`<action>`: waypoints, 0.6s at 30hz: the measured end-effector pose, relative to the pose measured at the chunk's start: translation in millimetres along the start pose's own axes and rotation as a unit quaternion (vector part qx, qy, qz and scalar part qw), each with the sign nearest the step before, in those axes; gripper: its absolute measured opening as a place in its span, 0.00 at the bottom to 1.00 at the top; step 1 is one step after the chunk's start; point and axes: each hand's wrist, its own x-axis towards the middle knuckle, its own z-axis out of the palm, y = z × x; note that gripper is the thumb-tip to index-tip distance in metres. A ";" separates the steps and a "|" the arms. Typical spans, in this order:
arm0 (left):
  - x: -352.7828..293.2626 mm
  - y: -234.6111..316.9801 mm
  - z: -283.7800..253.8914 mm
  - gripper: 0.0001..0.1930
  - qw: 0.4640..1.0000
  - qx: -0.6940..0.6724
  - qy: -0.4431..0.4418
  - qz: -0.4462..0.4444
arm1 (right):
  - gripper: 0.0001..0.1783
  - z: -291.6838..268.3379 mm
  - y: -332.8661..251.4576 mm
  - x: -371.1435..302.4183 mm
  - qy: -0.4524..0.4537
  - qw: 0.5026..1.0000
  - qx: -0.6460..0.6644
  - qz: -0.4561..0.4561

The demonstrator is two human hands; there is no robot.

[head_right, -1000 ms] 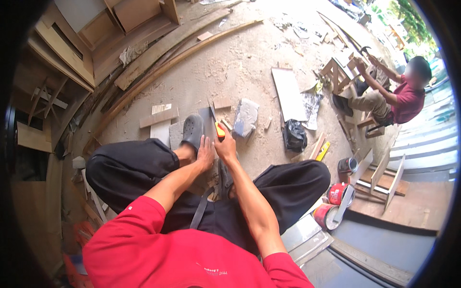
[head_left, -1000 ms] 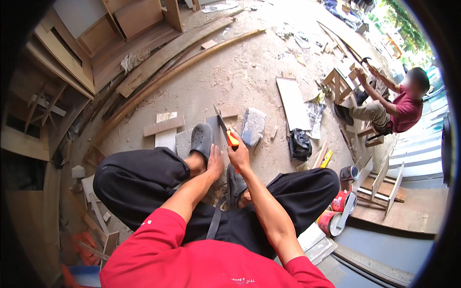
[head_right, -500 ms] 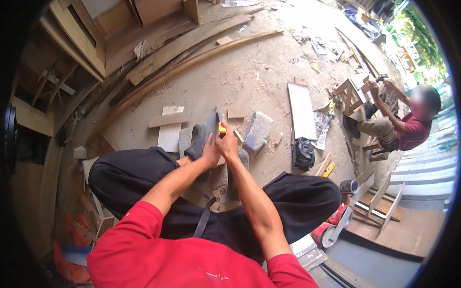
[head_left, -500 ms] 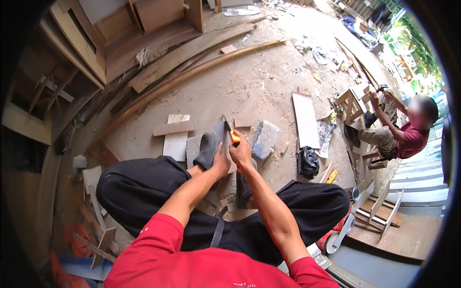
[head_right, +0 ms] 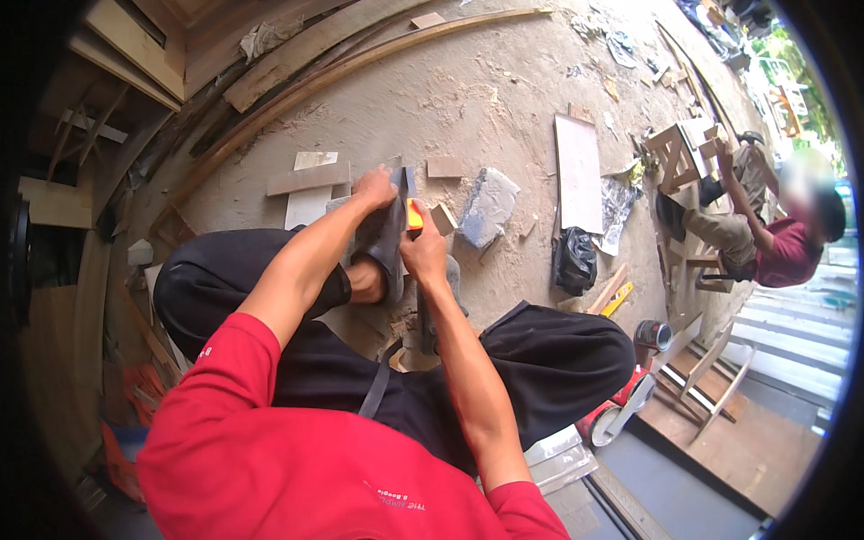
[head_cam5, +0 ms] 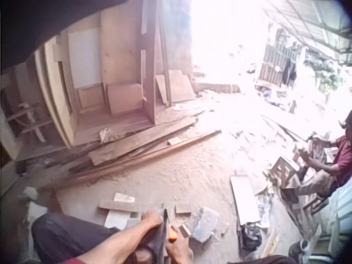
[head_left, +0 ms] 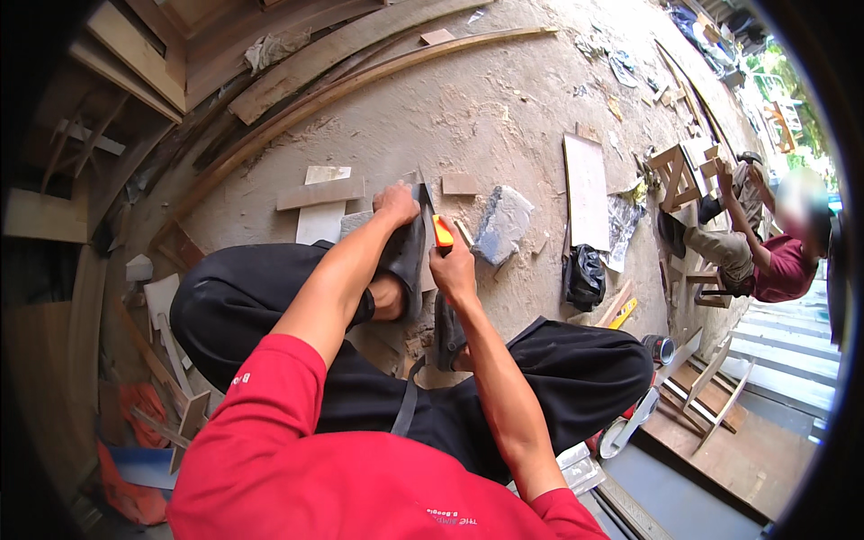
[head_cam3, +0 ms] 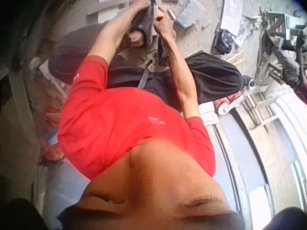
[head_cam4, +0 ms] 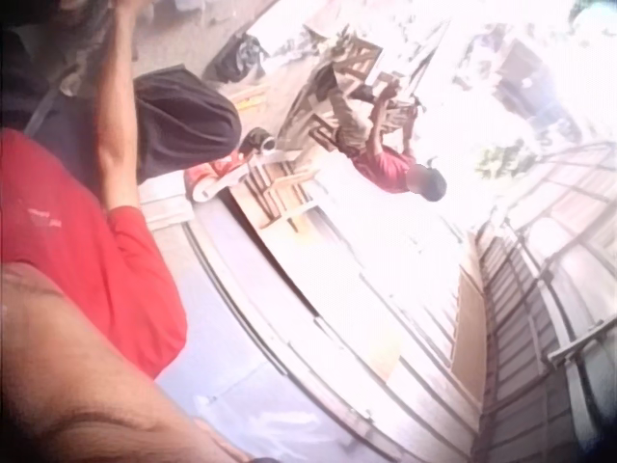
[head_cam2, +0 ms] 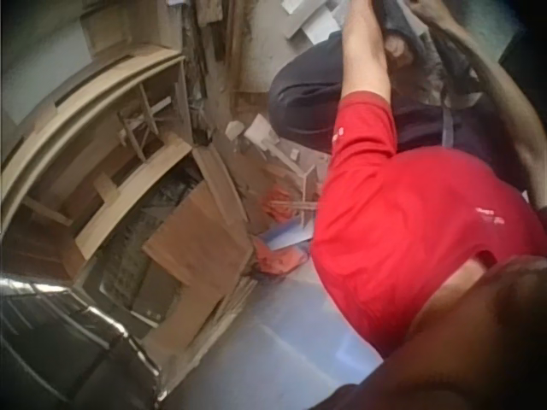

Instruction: The person sits on the floor and uses a hand saw to cut a small rectangular piece of wood. They hold the wood with one hand and saw with the other, producing sawdust. The person adjusts the wood's position and continues cutting until the clip ends.

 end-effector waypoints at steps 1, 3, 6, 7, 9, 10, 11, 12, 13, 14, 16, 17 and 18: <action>10.0 -1.9 13.9 0.26 1.000 -0.006 0.005 0.008 | 0.31 0.1 1.3 -1.3 0.001 1.000 -0.010 0.002; 36.3 -7.1 41.2 0.33 0.996 0.005 -0.082 0.025 | 0.31 -1.1 13.3 -2.6 0.020 0.999 -0.022 -0.012; 88.6 -60.2 98.4 0.35 0.993 0.026 -0.113 0.038 | 0.31 6.2 4.1 -2.5 0.002 1.000 0.004 -0.019; 100.1 -67.0 109.0 0.35 0.991 0.037 -0.125 0.042 | 0.31 7.9 6.1 -1.0 0.001 1.000 0.007 -0.015; 119.4 -82.5 124.5 0.36 0.988 0.052 -0.141 0.046 | 0.31 10.6 6.0 -1.3 -0.010 1.000 0.014 -0.014; 127.0 -87.4 128.2 0.36 0.986 0.062 -0.146 0.048 | 0.31 8.7 4.6 -1.2 -0.012 1.000 0.013 -0.016; 132.9 -96.2 129.8 0.36 0.985 0.073 -0.150 0.048 | 0.31 7.9 1.9 -1.4 -0.017 1.000 0.013 -0.021; 136.1 -95.6 130.0 0.36 0.981 0.093 -0.162 0.053 | 0.31 5.9 2.7 -0.9 -0.018 1.000 0.010 -0.024; 136.7 -96.9 130.1 0.36 0.980 0.097 -0.168 0.046 | 0.31 7.0 3.7 -0.1 -0.027 0.999 0.013 -0.024; 135.9 -102.0 127.8 0.36 0.979 0.101 -0.172 0.036 | 0.32 10.0 3.7 1.0 -0.038 0.999 0.017 -0.027; 121.1 -80.7 116.7 0.35 0.980 0.086 -0.179 0.030 | 0.32 5.3 13.9 3.1 -0.041 0.999 0.017 -0.014; 107.9 -65.3 107.6 0.35 0.979 0.084 -0.181 0.035 | 0.33 -0.9 16.7 2.4 -0.040 0.999 0.017 -0.004; 92.9 -49.3 94.6 0.35 0.979 0.084 -0.182 0.039 | 0.33 -7.6 17.9 2.3 -0.039 0.999 0.019 0.004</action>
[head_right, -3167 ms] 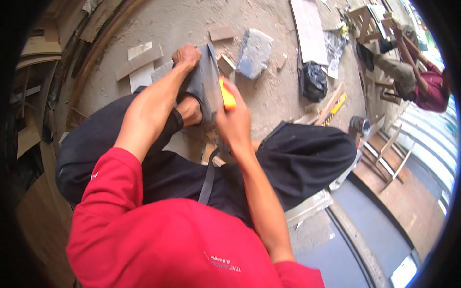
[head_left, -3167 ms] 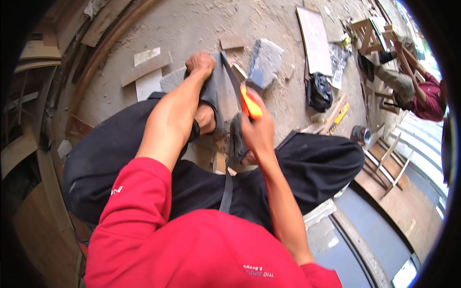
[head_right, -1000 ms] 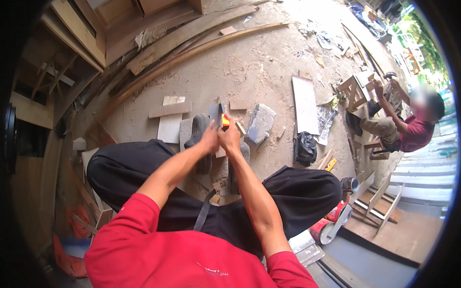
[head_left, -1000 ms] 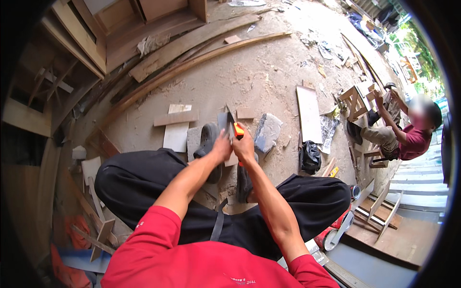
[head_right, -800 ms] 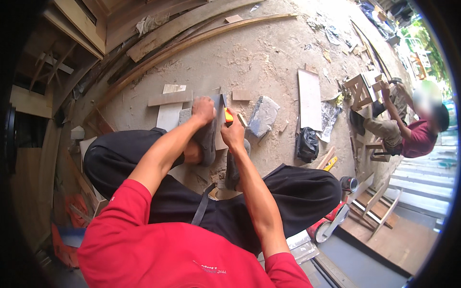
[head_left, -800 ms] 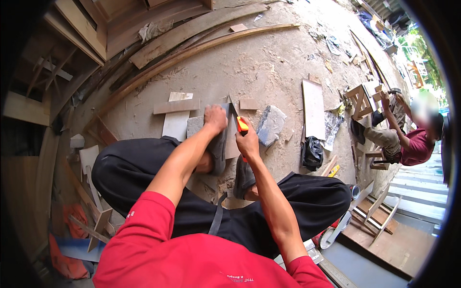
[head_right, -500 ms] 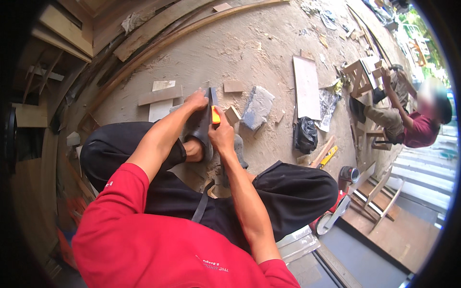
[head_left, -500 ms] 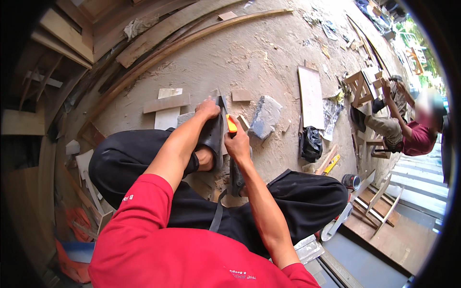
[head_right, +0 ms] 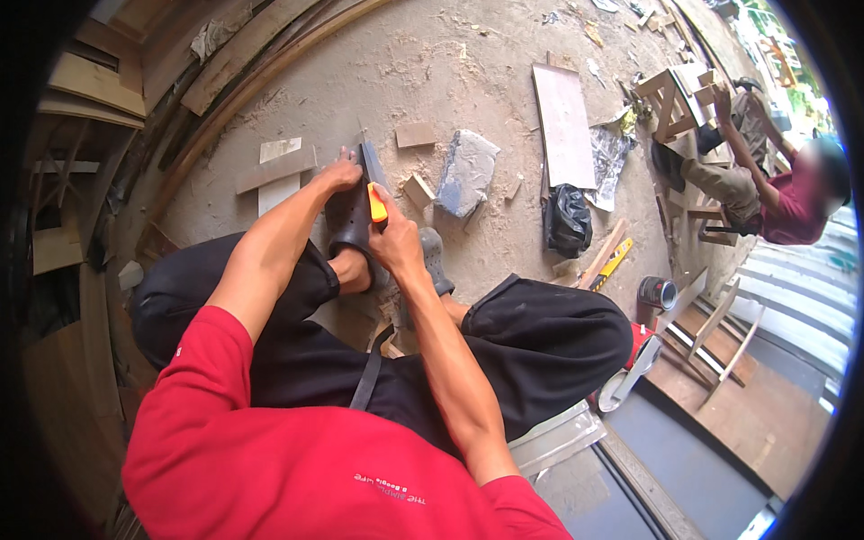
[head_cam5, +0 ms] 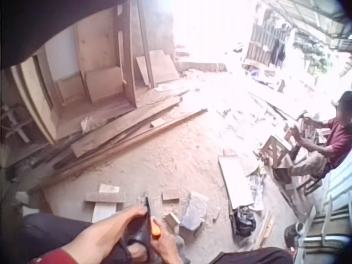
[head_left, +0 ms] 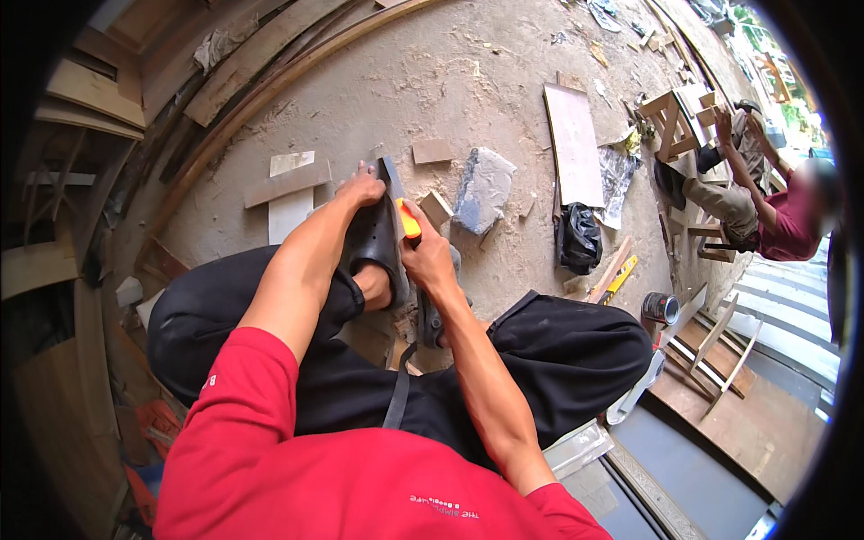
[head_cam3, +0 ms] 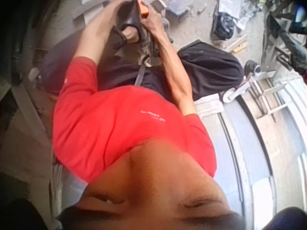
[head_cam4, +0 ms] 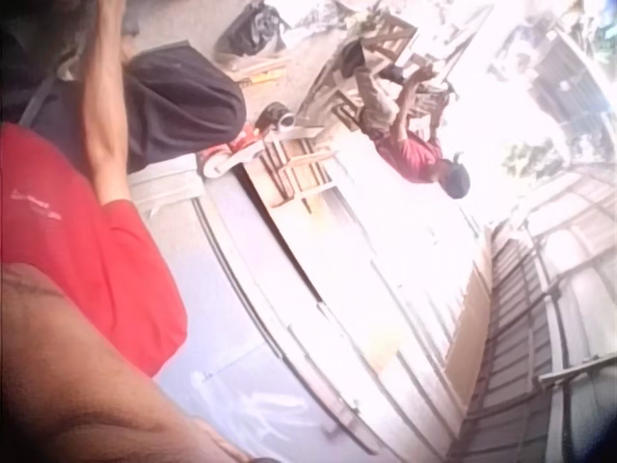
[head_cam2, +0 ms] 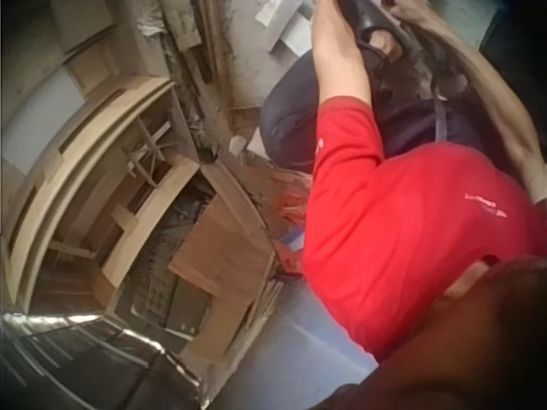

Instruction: The person sits on the floor and uses a hand saw to cut a small rectangular piece of wood. They hold the wood with one hand and saw with the other, producing sawdust. The person adjusts the wood's position and continues cutting until the clip ends.

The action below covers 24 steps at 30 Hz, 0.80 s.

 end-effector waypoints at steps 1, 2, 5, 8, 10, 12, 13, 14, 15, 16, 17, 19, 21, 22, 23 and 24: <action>-25.9 19.6 -16.3 0.35 1.000 -0.016 -0.001 0.000 | 0.33 -4.9 0.3 -1.0 0.010 1.000 -0.002 0.002; -41.9 21.4 -25.9 0.35 0.999 -0.036 0.001 -0.010 | 0.33 -4.9 -4.6 -2.9 0.012 1.000 -0.002 -0.003; -32.9 -6.6 -12.0 0.34 1.000 -0.011 0.020 -0.021 | 0.34 -9.2 -34.2 -20.1 -0.026 0.999 -0.013 0.032; -78.7 37.5 -40.8 0.34 0.992 -0.110 0.052 -0.045 | 0.35 -34.0 -42.8 -66.0 0.001 0.998 -0.007 0.067; -85.7 27.9 -37.6 0.33 0.988 -0.123 0.070 -0.064 | 0.35 -39.0 -42.3 -84.5 -0.001 0.999 -0.001 0.043; -84.5 31.0 -38.1 0.33 0.986 -0.128 0.071 -0.078 | 0.35 -47.3 -37.4 -95.5 -0.003 1.000 -0.018 0.010; -83.8 35.1 -40.5 0.33 0.985 -0.129 0.066 -0.090 | 0.35 -49.2 -33.7 -97.3 0.016 0.999 -0.026 -0.017; -82.8 38.4 -40.5 0.33 0.984 -0.130 0.062 -0.101 | 0.35 -48.9 -29.2 -95.4 0.015 0.999 -0.019 -0.020; -81.4 37.1 -39.2 0.33 0.985 -0.120 0.071 -0.100 | 0.35 -46.5 -24.3 -91.5 0.012 1.000 -0.011 -0.025; -75.3 36.9 -35.1 0.33 0.987 -0.105 0.075 -0.091 | 0.35 -42.9 -17.8 -90.2 0.017 1.000 -0.005 -0.023; -69.0 35.2 -32.4 0.33 0.989 -0.091 0.078 -0.082 | 0.35 -36.7 -10.8 -83.0 -0.010 1.000 -0.020 0.011; -57.1 23.4 -25.6 0.33 0.989 -0.089 0.089 -0.073 | 0.35 -27.7 -2.0 -75.6 0.003 1.000 -0.016 -0.014; -54.3 17.8 -18.5 0.32 0.991 -0.083 0.088 -0.057 | 0.35 -30.6 5.8 -86.8 0.009 1.000 -0.010 -0.022; -52.8 14.5 -23.0 0.32 0.993 -0.070 0.083 -0.048 | 0.35 -37.7 0.9 -90.8 -0.004 1.000 -0.011 -0.001; -51.7 13.0 -25.5 0.32 0.995 -0.057 0.078 -0.039 | 0.35 -43.5 0.3 -96.4 -0.019 1.000 -0.011 0.019; -56.6 18.0 -28.3 0.32 0.994 -0.059 0.075 -0.046 | 0.35 -49.2 5.5 -110.0 0.005 1.000 -0.007 -0.009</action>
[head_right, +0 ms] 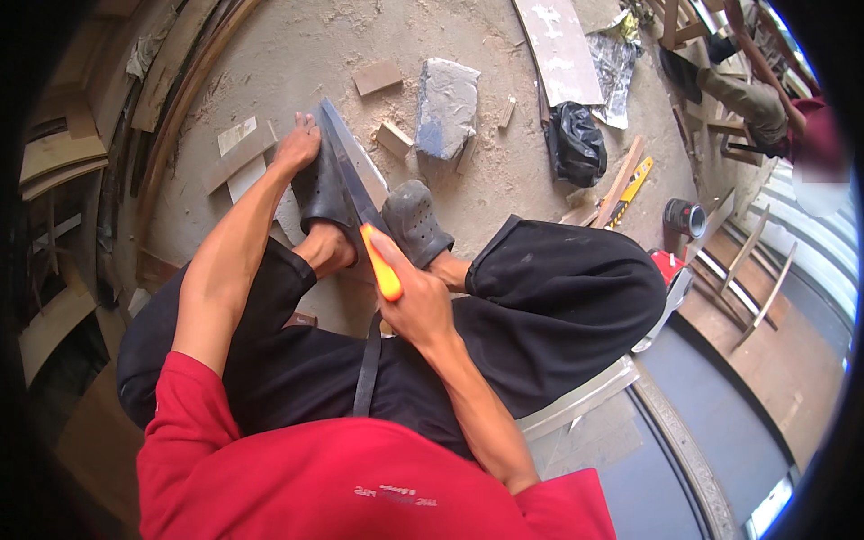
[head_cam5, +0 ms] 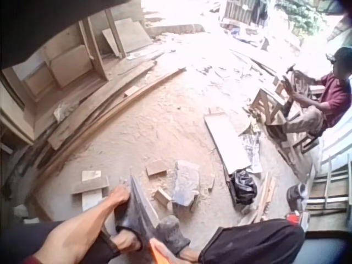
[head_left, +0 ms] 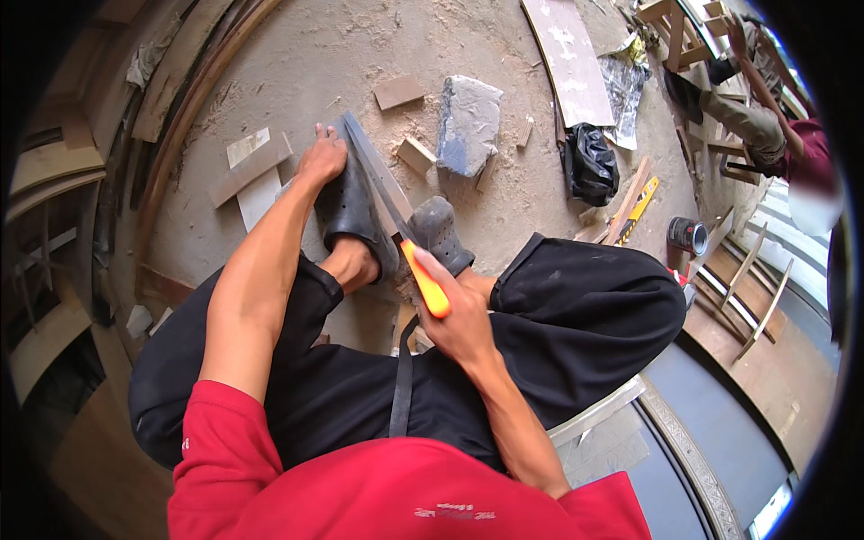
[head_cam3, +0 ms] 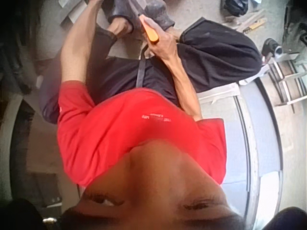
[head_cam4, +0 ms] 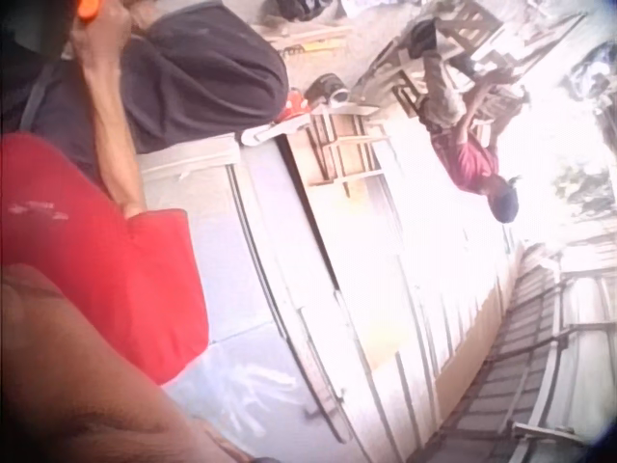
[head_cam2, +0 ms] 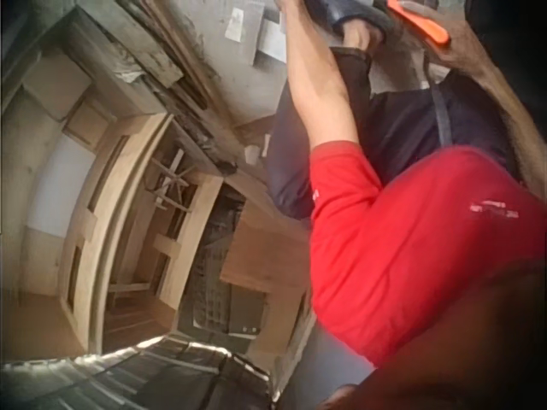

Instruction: The person sits on the floor and uses a hand saw to cut a small rectangular piece of wood. They hold the wood with one hand and saw with the other, producing sawdust. The person adjusts the wood's position and continues cutting until the clip ends.

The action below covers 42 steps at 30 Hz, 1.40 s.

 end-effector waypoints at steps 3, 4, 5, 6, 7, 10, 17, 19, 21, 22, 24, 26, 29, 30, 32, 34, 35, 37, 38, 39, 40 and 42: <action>-14.5 10.6 -8.0 0.31 1.000 0.006 -0.007 0.004 | 0.35 -11.3 9.1 -19.8 0.055 0.997 0.025 -0.051; -13.8 9.7 -8.9 0.30 0.999 0.020 -0.015 0.035 | 0.35 -1.8 19.4 -13.6 0.037 0.999 0.026 -0.023; -10.9 9.8 -12.8 0.30 0.997 0.034 -0.020 0.067 | 0.35 12.0 28.3 2.8 0.011 1.000 0.021 0.008; -10.0 9.0 -13.0 0.29 0.994 0.065 -0.031 0.082 | 0.35 24.4 30.5 13.0 -0.018 0.999 0.015 0.044; -8.7 9.1 -13.8 0.29 0.991 0.093 -0.037 0.093 | 0.35 28.9 29.0 16.3 -0.009 0.999 0.017 0.036; -8.5 9.6 -19.7 0.34 0.992 0.089 -0.047 0.074 | 0.35 28.0 25.5 12.1 0.030 0.999 0.020 -0.023; 5.1 0.5 -4.2 0.31 0.993 0.050 0.007 0.108 | 0.34 43.1 52.6 28.3 0.034 0.999 0.019 -0.022; 11.5 -10.7 4.3 0.31 0.994 0.033 0.012 0.101 | 0.35 43.5 54.5 25.0 0.038 0.998 0.030 -0.028; 22.6 -25.0 8.5 0.31 0.993 0.048 0.010 0.108 | 0.36 36.7 58.2 10.6 0.017 1.000 0.017 -0.018; 22.3 -26.6 5.2 0.32 0.994 0.045 0.003 0.099 | 0.36 26.9 56.0 -4.1 0.028 0.997 0.033 -0.061; 8.6 -12.9 0.3 0.33 0.995 0.037 -0.018 0.087 | 0.35 18.4 62.0 -21.5 0.024 0.997 0.041 -0.063; 1.6 -0.9 -10.3 0.33 0.992 0.066 -0.037 0.103 | 0.34 29.0 67.7 0.0 0.030 0.997 0.038 -0.058; 16.0 -16.8 8.7 0.33 0.994 0.004 -0.017 0.104 | 0.34 45.6 72.7 38.4 0.030 0.996 0.077 -0.033; 16.7 -15.1 8.6 0.33 0.995 -0.011 -0.017 0.093 | 0.35 48.7 77.8 37.4 0.037 0.994 0.096 -0.042; 13.1 -16.0 5.6 0.33 0.997 -0.022 -0.010 0.070 | 0.35 43.7 76.6 16.4 0.016 0.997 0.060 -0.047; 8.7 -12.4 4.9 0.33 0.998 -0.017 -0.006 0.056 | 0.37 29.7 72.2 -6.9 0.050 0.993 0.040 -0.104; 6.9 -10.7 4.7 0.34 0.999 -0.018 -0.016 0.039 | 0.37 27.9 73.8 -10.5 0.041 0.993 0.043 -0.098; 14.9 -15.1 10.0 0.34 0.998 -0.030 -0.014 0.054 | 0.37 32.8 72.6 5.3 0.038 0.994 0.039 -0.093; 19.8 -19.1 14.9 0.35 0.997 -0.035 -0.015 0.061 | 0.36 45.8 68.2 26.6 0.047 0.994 0.034 -0.089; 29.3 -30.1 24.0 0.35 0.997 -0.029 -0.009 0.072 | 0.36 52.6 53.6 45.6 0.011 0.999 0.051 -0.004; 16.7 -20.3 16.0 0.34 0.997 -0.039 -0.015 0.060 | 0.36 53.1 56.9 43.8 0.014 0.998 0.054 -0.007; -1.8 3.4 -1.7 0.33 0.997 -0.057 -0.025 0.036 | 0.36 51.2 64.0 35.6 0.022 0.998 0.060 -0.014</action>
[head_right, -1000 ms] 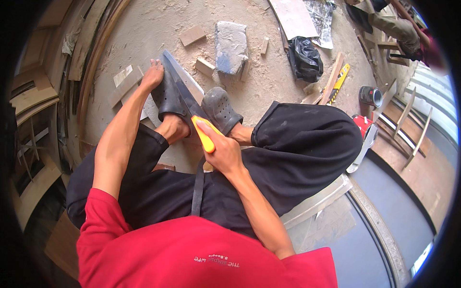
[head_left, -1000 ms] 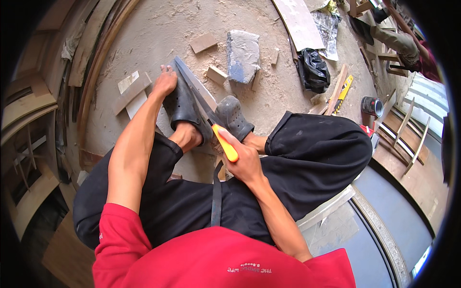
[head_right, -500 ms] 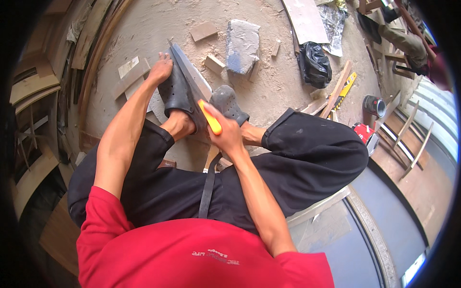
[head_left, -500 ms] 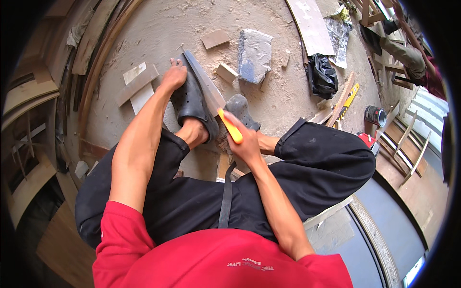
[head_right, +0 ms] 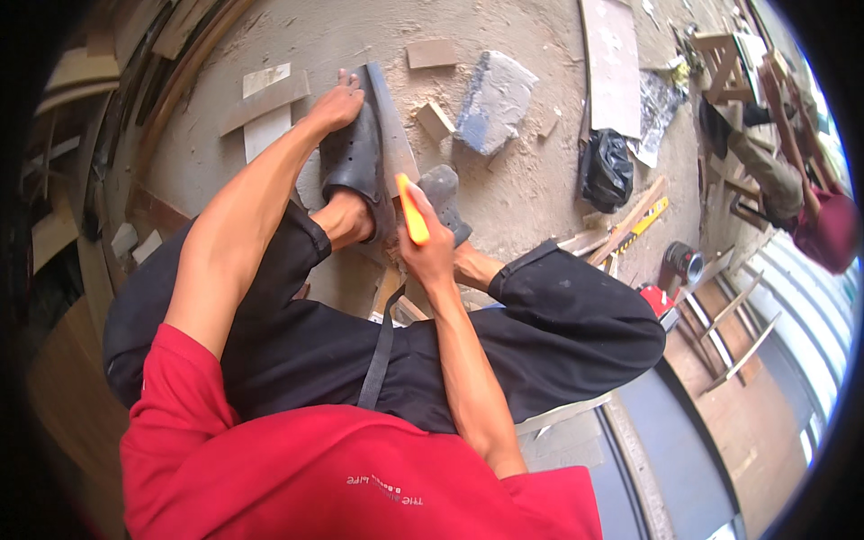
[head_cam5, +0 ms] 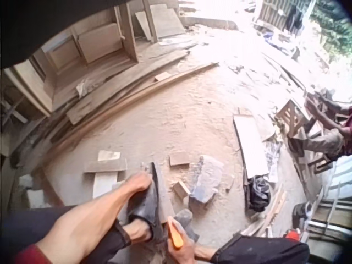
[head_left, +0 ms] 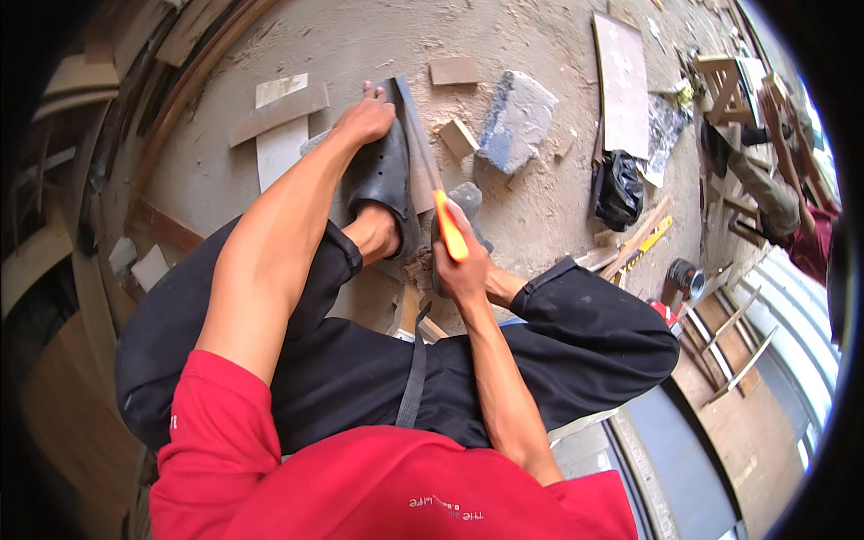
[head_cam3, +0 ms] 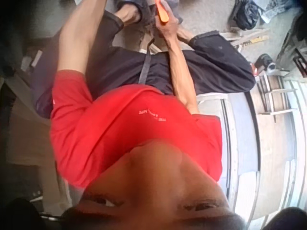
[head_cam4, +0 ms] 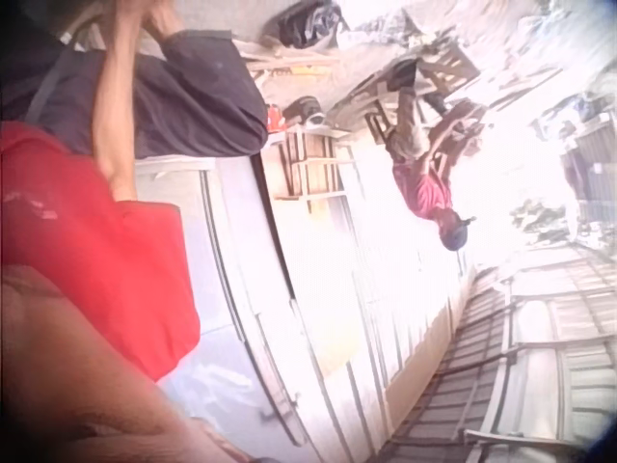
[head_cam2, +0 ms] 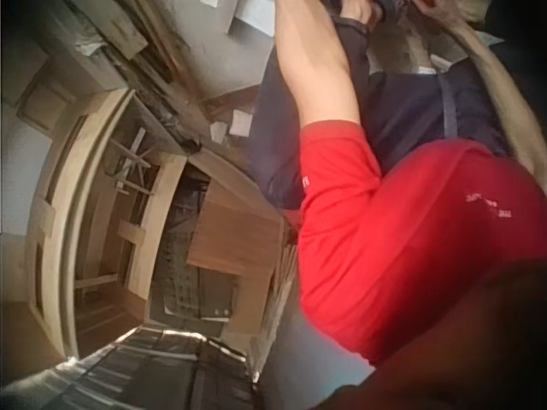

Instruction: The person sits on the floor and uses a hand saw to cut a small rectangular piece of wood. They hold the wood with one hand and saw with the other, producing sawdust. The person adjusts the wood's position and continues cutting until the clip ends.

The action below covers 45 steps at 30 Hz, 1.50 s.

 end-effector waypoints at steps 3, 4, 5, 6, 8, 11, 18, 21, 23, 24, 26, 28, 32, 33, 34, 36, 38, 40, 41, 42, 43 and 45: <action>4.8 -8.5 3.5 0.34 1.000 -0.019 -0.003 -0.016 | 0.35 -28.2 9.6 -47.2 -0.021 0.998 -0.036 -0.054; 3.9 -5.8 4.1 0.34 0.999 -0.027 -0.003 -0.031 | 0.35 -34.1 7.5 -54.2 -0.035 0.998 -0.049 -0.027; 3.6 -3.8 3.3 0.35 0.999 -0.035 -0.004 -0.031 | 0.35 -28.4 11.6 -47.4 -0.025 0.998 -0.047 -0.038; 5.0 -0.9 4.2 0.35 0.999 -0.043 -0.005 -0.027 | 0.35 -16.9 11.6 -30.5 -0.011 0.998 -0.046 -0.049; 21.7 -17.2 17.7 0.35 1.000 -0.025 0.005 -0.012 | 0.34 5.1 3.4 -0.3 -0.010 0.999 -0.041 0.005; 37.2 -31.7 29.4 0.35 0.999 -0.035 0.004 -0.023 | 0.34 1.1 5.1 -12.1 -0.020 0.998 -0.053 -0.019; 47.8 -42.5 35.6 0.35 0.999 -0.024 0.007 -0.030 | 0.34 -2.7 -16.2 -10.5 -0.002 0.995 -0.067 -0.074; 18.0 3.3 7.5 0.36 0.997 -0.055 -0.004 -0.053 | 0.34 -6.4 -31.7 16.8 0.015 0.997 -0.060 -0.053; 16.5 4.9 9.3 0.36 0.998 -0.045 -0.012 -0.049 | 0.34 -16.4 -46.9 17.5 0.018 0.997 -0.056 -0.050; 15.9 3.1 6.0 0.36 0.998 -0.042 -0.010 -0.050 | 0.34 -21.5 -57.2 18.8 0.017 0.998 -0.045 -0.042; 32.3 -18.0 21.6 0.37 0.999 -0.001 0.000 -0.036 | 0.33 -25.6 -75.6 16.8 0.012 0.999 -0.043 -0.028; 60.9 -49.3 40.2 0.37 0.999 0.033 0.016 -0.026 | 0.33 -19.7 -92.9 18.4 0.008 0.998 -0.052 -0.028; 6.0 4.8 7.2 0.36 0.997 -0.042 0.033 -0.060 | 0.33 -28.9 -110.3 -9.6 0.025 0.998 -0.053 0.024; -4.0 11.1 -0.2 0.34 0.994 -0.058 0.047 -0.075 | 0.33 -31.8 -109.9 -17.4 0.020 0.998 -0.064 0.020; -10.4 14.7 -5.8 0.32 0.991 -0.073 0.063 -0.090 | 0.33 -34.8 -108.4 -21.5 0.015 0.997 -0.073 0.013; -20.1 17.7 -6.6 0.33 0.973 -0.170 0.106 -0.116 | 0.33 -34.9 -105.2 -20.5 0.009 0.997 -0.079 0.013; -18.8 22.3 -8.3 0.33 0.950 -0.216 0.162 -0.155 | 0.33 -32.6 -100.8 -16.1 0.006 0.997 -0.075 0.027; -18.1 28.8 -5.0 0.33 0.926 -0.216 0.228 -0.210 | 0.31 -21.4 -95.9 -1.0 0.001 0.998 -0.054 0.036; -6.9 27.3 -1.5 0.31 0.906 -0.206 0.268 -0.253 | 0.31 -15.7 -100.3 8.6 -0.011 0.997 -0.054 0.057; 0.1 24.8 -2.1 0.31 0.909 -0.213 0.240 -0.265 | 0.31 -11.8 -106.0 16.6 -0.023 0.995 -0.054 0.075; 5.8 20.5 -2.6 0.31 0.911 -0.219 0.211 -0.277 | 0.30 -10.3 -109.5 20.3 -0.026 0.996 -0.059 0.063; 7.7 23.3 -5.6 0.32 0.907 -0.236 0.182 -0.296 | 0.29 -16.8 -120.0 25.5 -0.032 0.996 -0.057 0.066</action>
